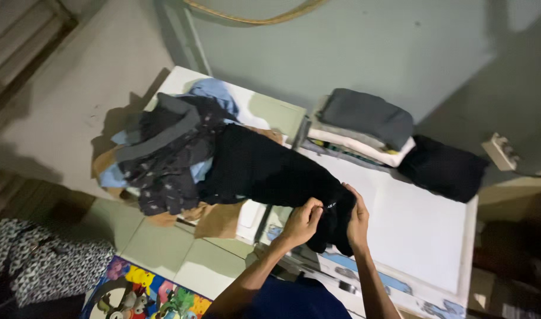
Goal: The person folds a pair of gray shorts and a black t-shirt on a white table. The person lays each item flat, folds the sides inward, then folds the garment into a compact rectangle and places it on a growing stack.
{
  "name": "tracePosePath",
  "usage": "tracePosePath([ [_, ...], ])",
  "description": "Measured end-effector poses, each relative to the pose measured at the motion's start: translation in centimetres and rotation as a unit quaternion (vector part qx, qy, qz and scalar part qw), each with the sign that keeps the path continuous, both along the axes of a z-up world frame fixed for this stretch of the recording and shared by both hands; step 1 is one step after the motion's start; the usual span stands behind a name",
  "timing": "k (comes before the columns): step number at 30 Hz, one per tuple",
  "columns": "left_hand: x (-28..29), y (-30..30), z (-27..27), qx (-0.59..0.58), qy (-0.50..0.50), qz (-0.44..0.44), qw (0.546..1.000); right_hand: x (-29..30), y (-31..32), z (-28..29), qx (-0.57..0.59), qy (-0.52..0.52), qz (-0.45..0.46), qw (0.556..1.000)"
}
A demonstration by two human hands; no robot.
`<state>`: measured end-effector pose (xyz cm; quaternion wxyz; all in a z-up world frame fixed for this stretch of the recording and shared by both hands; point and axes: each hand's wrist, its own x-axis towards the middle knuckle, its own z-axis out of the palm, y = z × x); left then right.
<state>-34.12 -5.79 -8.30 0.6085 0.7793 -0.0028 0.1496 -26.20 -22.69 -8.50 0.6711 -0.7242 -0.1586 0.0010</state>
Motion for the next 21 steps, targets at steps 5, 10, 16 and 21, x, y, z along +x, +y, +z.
tracePosePath([
  [5, 2.3, -5.4, -3.2, -0.040, 0.031, 0.036, 0.998, -1.0, -5.6, -3.4, -0.043, 0.121, 0.017, 0.992],
  [10, 4.2, -7.6, -4.6, -0.018, -0.020, 0.109, 0.994, -0.4, -11.6, -7.4, -0.239, 0.129, -0.077, 0.959],
  [16, 6.7, -9.2, -5.0, -0.051, 0.031, 0.108, 0.992, 1.6, -19.5, -7.6, -0.122, 0.026, -0.153, 0.980],
  [21, 8.8, -11.6, -5.3, -0.099, 0.030, 0.069, 0.992, 3.5, -24.7, -3.5, -0.153, 0.029, -0.223, 0.962],
])
